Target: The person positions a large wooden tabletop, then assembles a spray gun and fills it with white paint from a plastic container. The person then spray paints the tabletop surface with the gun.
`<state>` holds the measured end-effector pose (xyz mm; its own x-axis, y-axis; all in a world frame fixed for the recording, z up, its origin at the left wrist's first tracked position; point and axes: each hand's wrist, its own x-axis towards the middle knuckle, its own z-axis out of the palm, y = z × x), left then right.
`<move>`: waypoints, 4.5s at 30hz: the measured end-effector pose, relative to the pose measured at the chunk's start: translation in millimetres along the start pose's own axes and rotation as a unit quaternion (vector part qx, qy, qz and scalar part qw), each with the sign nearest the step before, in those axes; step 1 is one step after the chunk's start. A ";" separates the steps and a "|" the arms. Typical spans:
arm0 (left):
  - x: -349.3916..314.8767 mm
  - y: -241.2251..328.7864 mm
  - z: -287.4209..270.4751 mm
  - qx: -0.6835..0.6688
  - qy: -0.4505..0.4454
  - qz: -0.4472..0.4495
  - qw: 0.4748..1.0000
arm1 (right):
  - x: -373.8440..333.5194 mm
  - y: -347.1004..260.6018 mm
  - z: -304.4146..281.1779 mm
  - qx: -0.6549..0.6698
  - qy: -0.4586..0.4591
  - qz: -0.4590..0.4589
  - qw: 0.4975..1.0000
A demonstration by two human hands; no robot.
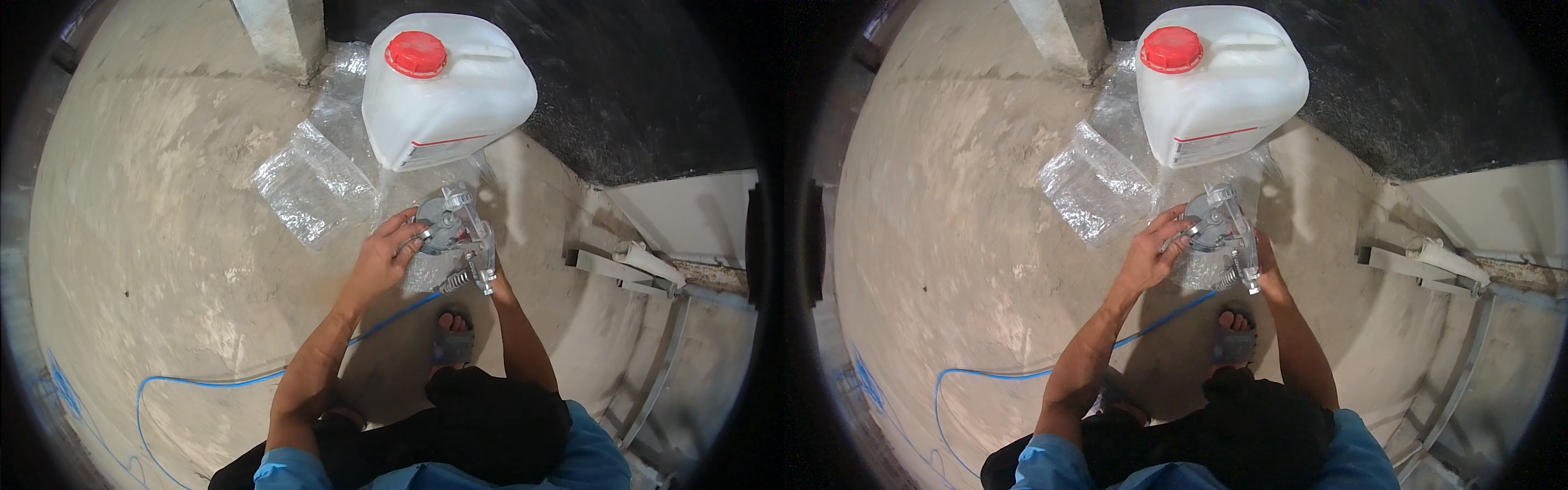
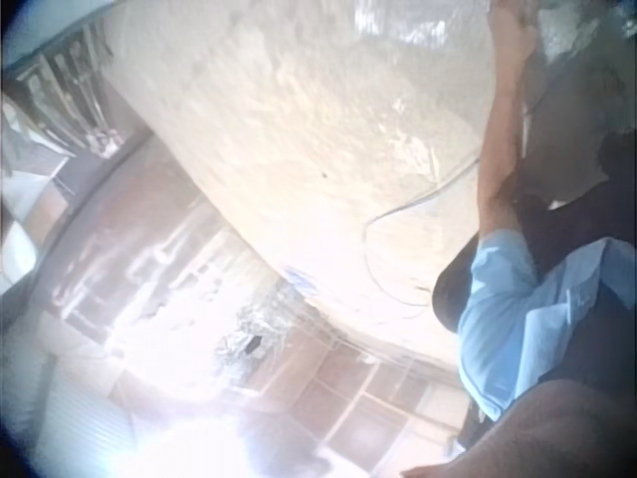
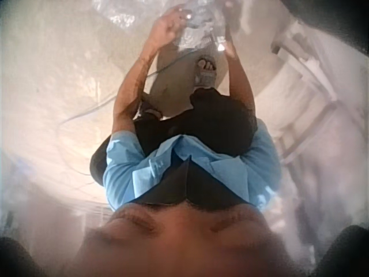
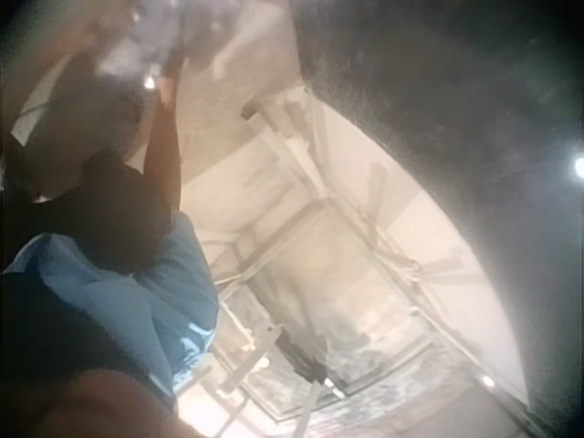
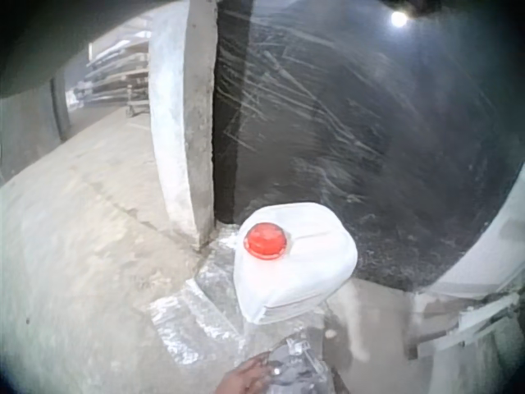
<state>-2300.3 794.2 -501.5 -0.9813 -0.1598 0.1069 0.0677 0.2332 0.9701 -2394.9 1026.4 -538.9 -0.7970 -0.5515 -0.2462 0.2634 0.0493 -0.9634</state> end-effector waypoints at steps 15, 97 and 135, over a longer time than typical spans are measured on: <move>46.1 16.6 4.1 0.206 -0.213 0.054 0.953 | 30.5 5.8 -64.3 0.134 -0.106 0.015 0.985; 37.6 -17.6 76.2 0.144 0.090 -0.009 0.985 | 33.4 20.4 -0.4 -0.474 0.136 -0.307 0.814; -1.7 -17.3 71.2 0.115 0.147 0.036 0.982 | -4.0 0.0 43.6 -0.328 0.327 -0.187 0.866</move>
<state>-2312.6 858.8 -534.0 -0.8791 -0.3966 0.2644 0.0597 0.4587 0.8866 -2368.0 992.3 -533.2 -0.9540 -0.0518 0.2952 -0.2740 0.5505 -0.7886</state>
